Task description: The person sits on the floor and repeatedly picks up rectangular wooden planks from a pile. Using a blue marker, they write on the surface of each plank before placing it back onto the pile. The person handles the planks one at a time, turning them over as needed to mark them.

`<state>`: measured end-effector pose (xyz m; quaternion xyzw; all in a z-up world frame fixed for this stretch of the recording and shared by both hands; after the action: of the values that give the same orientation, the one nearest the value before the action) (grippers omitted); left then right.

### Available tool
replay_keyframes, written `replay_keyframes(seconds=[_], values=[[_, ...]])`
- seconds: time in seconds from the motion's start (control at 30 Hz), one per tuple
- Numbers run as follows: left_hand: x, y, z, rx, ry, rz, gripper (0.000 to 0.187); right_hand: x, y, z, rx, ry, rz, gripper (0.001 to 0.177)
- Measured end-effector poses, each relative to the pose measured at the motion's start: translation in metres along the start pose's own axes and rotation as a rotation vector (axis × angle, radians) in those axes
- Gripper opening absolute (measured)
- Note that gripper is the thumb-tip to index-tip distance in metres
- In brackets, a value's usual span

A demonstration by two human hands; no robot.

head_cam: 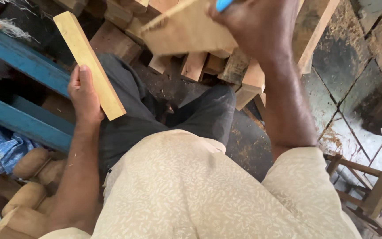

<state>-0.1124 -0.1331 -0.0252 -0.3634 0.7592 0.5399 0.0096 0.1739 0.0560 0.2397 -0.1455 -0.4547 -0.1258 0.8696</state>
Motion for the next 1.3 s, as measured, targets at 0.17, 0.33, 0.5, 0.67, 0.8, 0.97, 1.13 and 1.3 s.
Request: replay_keyframes(seconds=[0.17,0.33,0.5,0.67,0.8,0.97,1.13,1.3], values=[[-0.019,0.000,0.001,0.024,-0.037,0.059,0.030,-0.055,0.000,-0.026,-0.607,-0.131,0.164,0.046],[-0.049,-0.016,0.003,0.074,-0.038,0.131,0.030,-0.172,0.004,-0.066,-0.517,-0.263,0.140,0.072],[-0.081,-0.019,0.011,0.082,-0.089,0.146,0.035,-0.223,0.009,-0.089,-0.399,-0.099,0.045,0.085],[-0.102,-0.027,0.030,0.123,-0.161,0.072,0.035,-0.224,0.013,-0.128,-1.055,-0.169,0.630,0.085],[-0.109,-0.034,0.041,0.126,-0.157,0.122,0.032,-0.247,0.007,-0.152,-0.866,0.198,0.575,0.071],[-0.121,-0.027,0.045,0.137,-0.229,0.280,0.033,-0.241,0.006,-0.173,-0.984,0.232,0.686,0.065],[-0.135,-0.016,0.042,0.115,-0.253,0.412,0.034,-0.238,0.005,-0.166,-0.987,0.220,0.651,0.063],[-0.138,-0.009,0.046,0.153,-0.265,0.514,0.033,-0.232,0.006,-0.162,-0.958,0.178,0.633,0.060]])
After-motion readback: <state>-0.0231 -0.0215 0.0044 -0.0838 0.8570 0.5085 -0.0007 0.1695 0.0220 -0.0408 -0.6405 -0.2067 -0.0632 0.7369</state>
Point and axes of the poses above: each hand's wrist, its own z-axis towards the middle knuckle, its own x-axis out of the back of the hand, y = z × x, the point moved 1 cm from there along z, towards the middle knuckle, and after that the axes turned 14 degrees about x, right-handed, at the moved point
